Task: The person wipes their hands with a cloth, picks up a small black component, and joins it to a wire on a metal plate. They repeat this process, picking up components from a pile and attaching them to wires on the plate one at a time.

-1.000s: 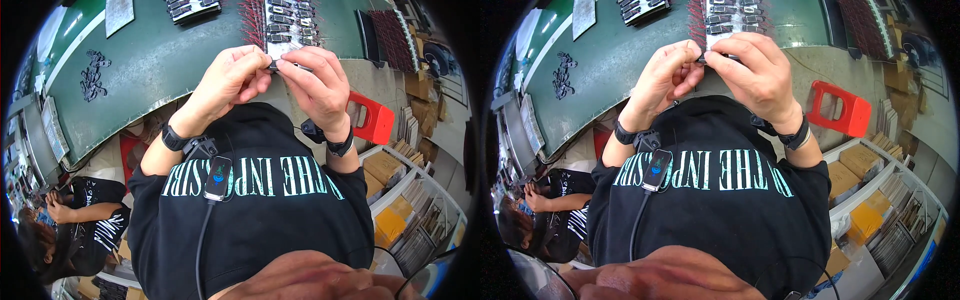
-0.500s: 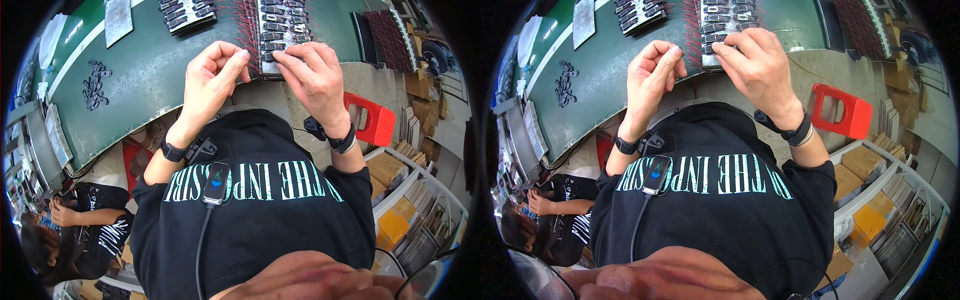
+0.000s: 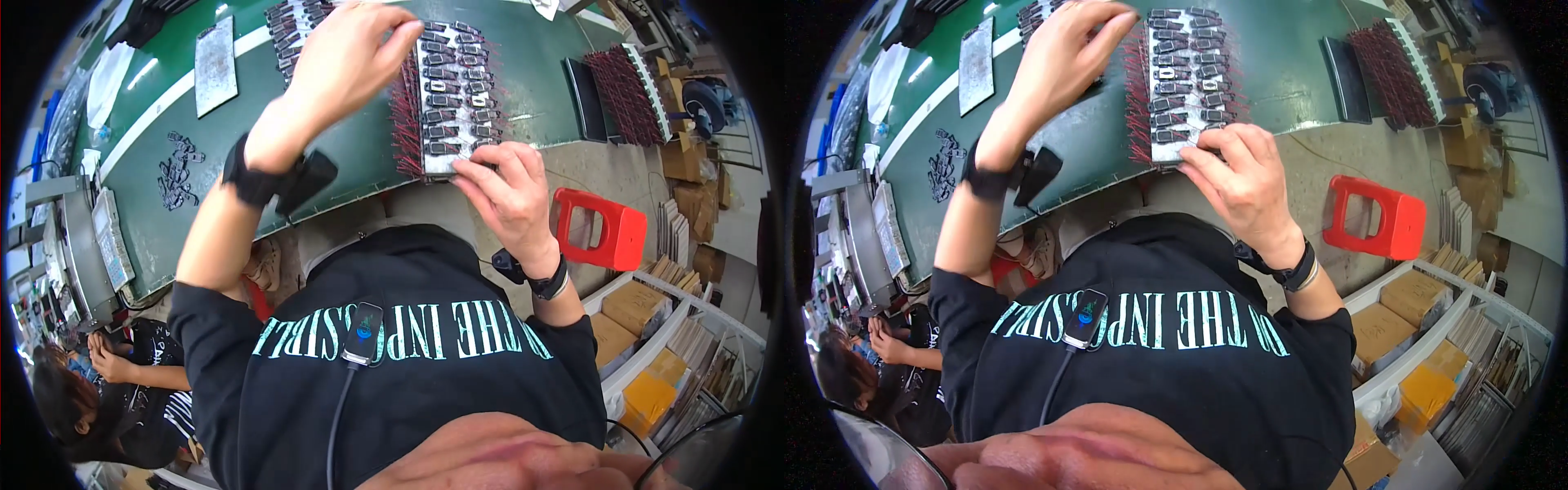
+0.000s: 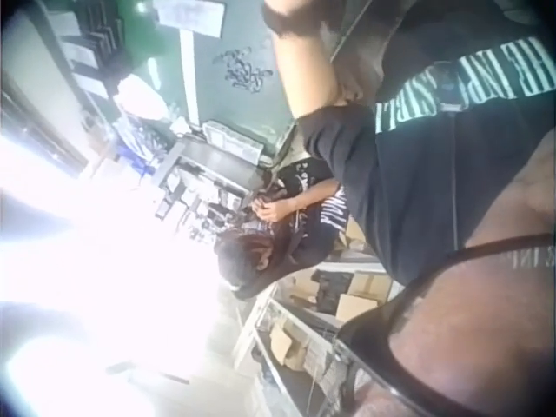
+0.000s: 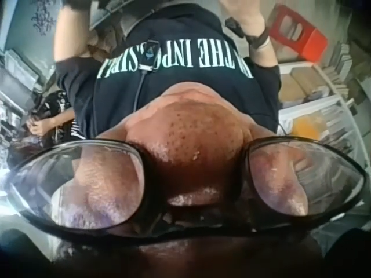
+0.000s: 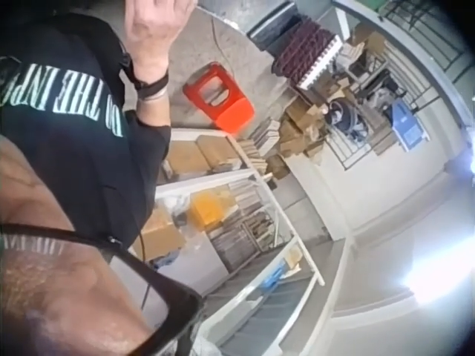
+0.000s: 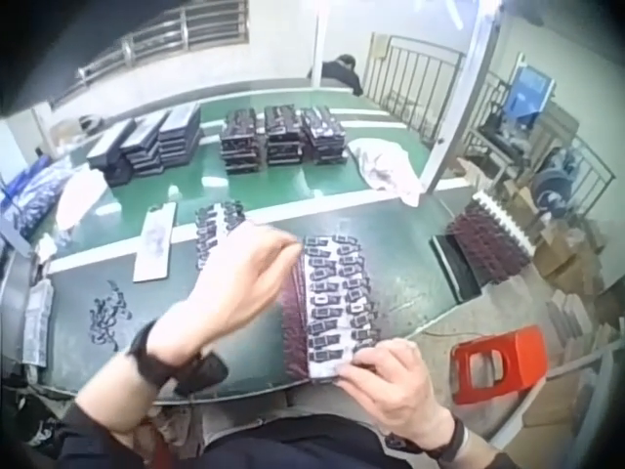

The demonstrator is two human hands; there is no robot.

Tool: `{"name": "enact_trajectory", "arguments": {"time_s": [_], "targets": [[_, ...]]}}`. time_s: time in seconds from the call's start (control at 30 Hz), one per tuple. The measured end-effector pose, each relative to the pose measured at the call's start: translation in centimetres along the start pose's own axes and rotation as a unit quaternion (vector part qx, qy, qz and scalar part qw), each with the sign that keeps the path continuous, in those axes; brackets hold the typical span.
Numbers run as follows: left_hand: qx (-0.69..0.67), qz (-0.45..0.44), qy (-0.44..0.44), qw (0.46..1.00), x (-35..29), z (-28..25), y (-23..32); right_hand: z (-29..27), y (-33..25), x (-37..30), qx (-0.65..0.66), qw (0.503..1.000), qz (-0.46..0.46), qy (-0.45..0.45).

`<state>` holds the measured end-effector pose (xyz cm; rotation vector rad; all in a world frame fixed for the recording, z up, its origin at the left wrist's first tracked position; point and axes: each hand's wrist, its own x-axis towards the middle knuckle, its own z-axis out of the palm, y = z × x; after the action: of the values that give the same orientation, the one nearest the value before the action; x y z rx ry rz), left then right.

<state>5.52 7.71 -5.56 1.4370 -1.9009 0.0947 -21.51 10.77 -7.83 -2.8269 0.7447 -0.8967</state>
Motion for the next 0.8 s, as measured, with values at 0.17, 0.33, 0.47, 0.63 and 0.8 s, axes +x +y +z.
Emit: {"name": "enact_trajectory", "arguments": {"time_s": [0.17, 0.33, 0.47, 0.63, 0.8], "targets": [[-0.036, -0.036, -0.067, 0.996, 5.6, 4.0, -3.3, 0.1, 0.0, -0.1, 0.016, 1.000, 0.006, 0.009], [-0.062, -0.103, -0.183, 0.976, 7.3, 5.7, -4.1, 0.8, 0.1, -0.6, 0.031, 0.999, 0.005, 0.029], [-0.029, -0.139, -0.219, 0.965, 8.3, 5.9, -3.7, 1.0, 0.7, -0.8, 0.033, 0.999, -0.006, 0.043], [-0.040, -0.140, -0.216, 0.966, 9.2, 4.8, -3.4, 1.5, 0.9, -1.3, 0.028, 0.998, -0.027, 0.056], [-0.343, -0.262, -0.267, 0.862, 9.1, 3.7, -4.2, 1.7, 0.7, -1.4, 0.012, 0.997, -0.036, 0.063]]}}
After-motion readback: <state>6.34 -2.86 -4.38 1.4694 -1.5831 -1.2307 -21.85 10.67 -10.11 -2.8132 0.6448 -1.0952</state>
